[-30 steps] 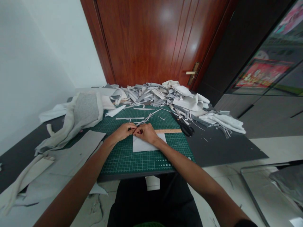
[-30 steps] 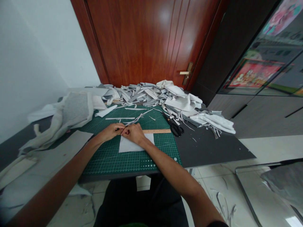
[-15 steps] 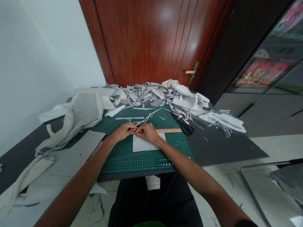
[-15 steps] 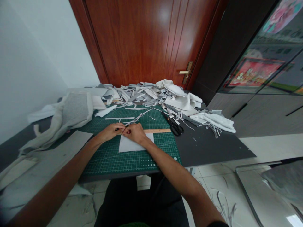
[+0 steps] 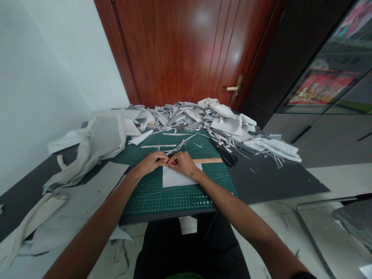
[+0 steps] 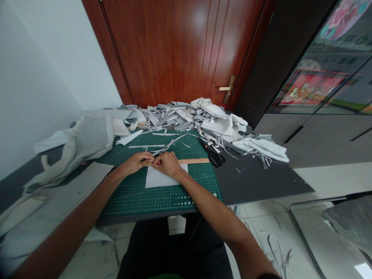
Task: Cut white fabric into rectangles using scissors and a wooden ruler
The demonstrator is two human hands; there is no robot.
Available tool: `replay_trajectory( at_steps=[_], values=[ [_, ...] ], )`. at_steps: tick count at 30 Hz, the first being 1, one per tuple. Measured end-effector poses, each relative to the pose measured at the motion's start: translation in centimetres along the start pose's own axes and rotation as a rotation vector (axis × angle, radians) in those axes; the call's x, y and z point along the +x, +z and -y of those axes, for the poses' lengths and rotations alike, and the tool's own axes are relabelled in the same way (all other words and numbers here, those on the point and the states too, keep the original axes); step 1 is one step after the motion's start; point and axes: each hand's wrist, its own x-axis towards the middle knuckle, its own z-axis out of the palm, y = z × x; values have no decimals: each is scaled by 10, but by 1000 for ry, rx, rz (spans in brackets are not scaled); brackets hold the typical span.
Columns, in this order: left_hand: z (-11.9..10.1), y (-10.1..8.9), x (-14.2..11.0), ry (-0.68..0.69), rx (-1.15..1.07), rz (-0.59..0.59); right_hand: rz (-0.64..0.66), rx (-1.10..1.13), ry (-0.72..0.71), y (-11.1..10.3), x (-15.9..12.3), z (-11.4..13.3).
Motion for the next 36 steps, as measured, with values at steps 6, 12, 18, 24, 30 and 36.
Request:
replay_trajectory(
  at_steps=[6,12,18,24,30,36],
  values=[
    [4,1,0,7,8,-13,0,-10,-3,-2,0,-1],
    [7,1,0,3,-1,-15,32,-34,24,-8,-2,1],
    [5,1,1,1,3,-17,57,-36,41,-16,-5,2],
    [-1,0,0,11,7,-1,73,-39,45,-21,-6,-1],
    [-3,-2,0,15,14,12,80,-37,60,-25,-8,-6],
    [-5,-3,1,-14,19,23,96,-45,61,-30,-9,-9]
  ],
)
